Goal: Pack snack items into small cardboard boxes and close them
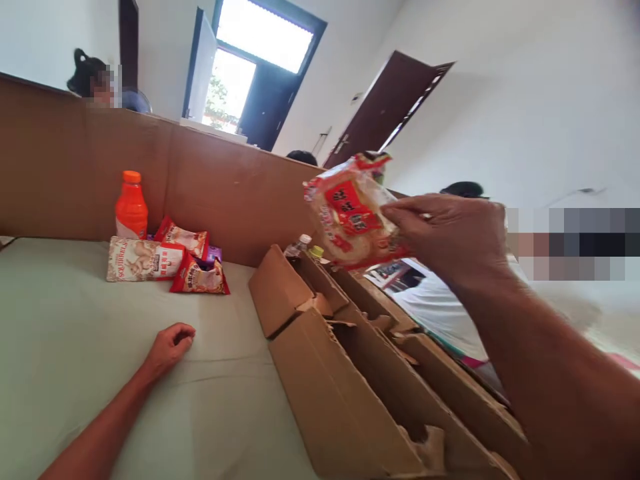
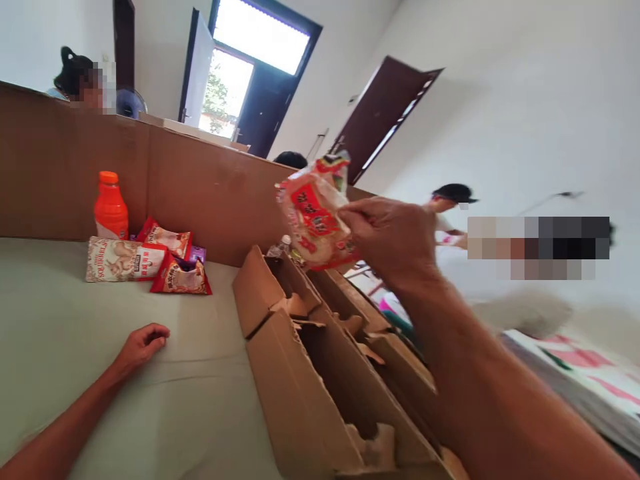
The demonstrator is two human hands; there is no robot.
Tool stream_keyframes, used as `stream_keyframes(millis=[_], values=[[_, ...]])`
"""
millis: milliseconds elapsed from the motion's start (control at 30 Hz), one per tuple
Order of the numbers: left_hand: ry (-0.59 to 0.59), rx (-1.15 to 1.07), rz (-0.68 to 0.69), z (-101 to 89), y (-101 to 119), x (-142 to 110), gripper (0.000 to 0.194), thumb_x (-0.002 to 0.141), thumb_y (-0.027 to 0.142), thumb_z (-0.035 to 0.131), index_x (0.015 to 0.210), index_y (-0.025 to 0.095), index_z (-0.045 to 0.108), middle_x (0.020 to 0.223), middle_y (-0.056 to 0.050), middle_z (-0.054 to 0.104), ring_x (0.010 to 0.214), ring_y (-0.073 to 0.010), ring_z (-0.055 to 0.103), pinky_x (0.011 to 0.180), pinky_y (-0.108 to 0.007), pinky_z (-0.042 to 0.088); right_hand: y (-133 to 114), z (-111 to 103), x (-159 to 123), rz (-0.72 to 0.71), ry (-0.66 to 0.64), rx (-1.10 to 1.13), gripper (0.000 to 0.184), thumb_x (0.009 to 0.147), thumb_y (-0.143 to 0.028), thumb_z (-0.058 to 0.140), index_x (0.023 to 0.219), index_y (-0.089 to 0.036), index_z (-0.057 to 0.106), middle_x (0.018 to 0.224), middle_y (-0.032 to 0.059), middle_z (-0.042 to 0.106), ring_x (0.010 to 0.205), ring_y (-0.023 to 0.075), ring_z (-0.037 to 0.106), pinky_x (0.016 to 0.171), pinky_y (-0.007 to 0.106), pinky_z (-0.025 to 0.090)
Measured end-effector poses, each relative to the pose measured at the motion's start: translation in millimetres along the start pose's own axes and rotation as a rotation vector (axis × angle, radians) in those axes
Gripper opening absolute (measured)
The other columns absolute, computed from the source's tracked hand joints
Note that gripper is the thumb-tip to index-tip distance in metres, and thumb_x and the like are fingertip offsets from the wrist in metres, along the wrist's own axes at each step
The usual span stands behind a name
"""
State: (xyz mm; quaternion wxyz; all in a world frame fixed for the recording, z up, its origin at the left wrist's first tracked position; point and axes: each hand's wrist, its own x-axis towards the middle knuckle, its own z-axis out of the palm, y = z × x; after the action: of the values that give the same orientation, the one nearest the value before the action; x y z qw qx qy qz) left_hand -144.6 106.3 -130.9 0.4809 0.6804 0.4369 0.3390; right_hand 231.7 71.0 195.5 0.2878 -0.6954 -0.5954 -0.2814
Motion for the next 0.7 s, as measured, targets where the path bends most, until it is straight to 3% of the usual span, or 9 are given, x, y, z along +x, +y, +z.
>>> stream_keyframes(millis=[67,133,300,400,467,533,600,700], values=[[0.001,0.004,0.006,1.3,-1.7,-2.4,0.028,0.096,0.037,0.064,0.113,0.016,0.065,0.113,-0.007,0.068,0.099,-0.0211,0.068,0.087,-0.043,0.058,-47.9,11.3,1.5,-0.115,-0.059,0.312,0.024,0.087,-0.021,0.057,0.091,-0.018,0.08,0.092,0.0103,0.078,0.084,0.0211,0.071,0.074,0.03,0.05],[0.002,0.003,0.022,2.2,-2.0,-4.6,0.028,0.096,0.037,0.064,0.114,0.016,0.065,0.114,-0.007,0.068,0.099,-0.0212,0.067,0.087,-0.043,0.058,-103.2,35.8,-2.3,-0.259,-0.206,0.504,0.023,0.088,-0.017,0.057,0.086,-0.017,0.08,0.089,0.0077,0.078,0.079,0.0183,0.07,0.073,0.027,0.05],[-0.007,0.003,0.053,4.1,-5.5,-5.9,0.027,0.097,0.037,0.063,0.113,0.016,0.065,0.112,-0.007,0.068,0.096,-0.0203,0.068,0.085,-0.041,0.058,-232.8,127.7,-25.1,-0.539,-0.469,0.615,0.017,0.083,-0.012,0.066,0.072,-0.019,0.076,0.08,0.0003,0.077,0.074,0.0131,0.069,0.072,0.021,0.049],[0.003,0.002,0.042,5.0,-9.0,-4.0,0.026,0.097,0.037,0.063,0.112,0.016,0.065,0.11,-0.006,0.069,0.093,-0.0195,0.068,0.084,-0.04,0.059,-279.2,166.9,-32.5,-0.587,-0.488,0.635,0.014,0.081,-0.01,0.068,0.078,-0.02,0.076,0.089,0.0015,0.078,0.085,0.0158,0.07,0.08,0.023,0.05],[0.006,-0.01,0.037,4.5,-9.2,-3.0,0.026,0.097,0.037,0.064,0.109,0.015,0.066,0.106,-0.006,0.069,0.091,-0.0188,0.068,0.082,-0.039,0.059,-286.0,176.7,-28.3,-0.564,-0.459,0.634,0.019,0.084,-0.01,0.064,0.092,-0.022,0.077,0.104,0.0039,0.077,0.098,0.0183,0.069,0.088,0.027,0.049],[0.014,-0.029,0.038,2.6,-6.9,-2.8,0.026,0.096,0.039,0.064,0.106,0.015,0.066,0.103,-0.005,0.07,0.09,-0.0187,0.068,0.083,-0.04,0.058,-269.4,172.3,-17.4,-0.52,-0.425,0.611,0.023,0.087,-0.011,0.06,0.099,-0.023,0.076,0.113,0.0042,0.075,0.106,0.0189,0.067,0.093,0.028,0.048],[0.029,-0.049,0.04,-0.9,-3.2,-2.2,0.029,0.094,0.043,0.065,0.102,0.015,0.068,0.099,-0.005,0.072,0.09,-0.0194,0.069,0.085,-0.041,0.057,-229.8,154.5,-3.8,-0.457,-0.393,0.563,0.023,0.09,-0.014,0.058,0.1,-0.024,0.076,0.116,0.0027,0.074,0.108,0.0176,0.066,0.095,0.027,0.047],[0.063,-0.065,0.027,-7.6,2.9,3.4,0.041,0.078,0.058,0.068,0.094,0.019,0.072,0.093,-0.007,0.077,0.088,-0.0234,0.071,0.087,-0.04,0.057,-136.2,107.1,7.0,-0.279,-0.335,0.44,0.024,0.093,-0.016,0.055,0.104,-0.022,0.076,0.116,0.0021,0.074,0.108,0.0168,0.066,0.097,0.027,0.047]])
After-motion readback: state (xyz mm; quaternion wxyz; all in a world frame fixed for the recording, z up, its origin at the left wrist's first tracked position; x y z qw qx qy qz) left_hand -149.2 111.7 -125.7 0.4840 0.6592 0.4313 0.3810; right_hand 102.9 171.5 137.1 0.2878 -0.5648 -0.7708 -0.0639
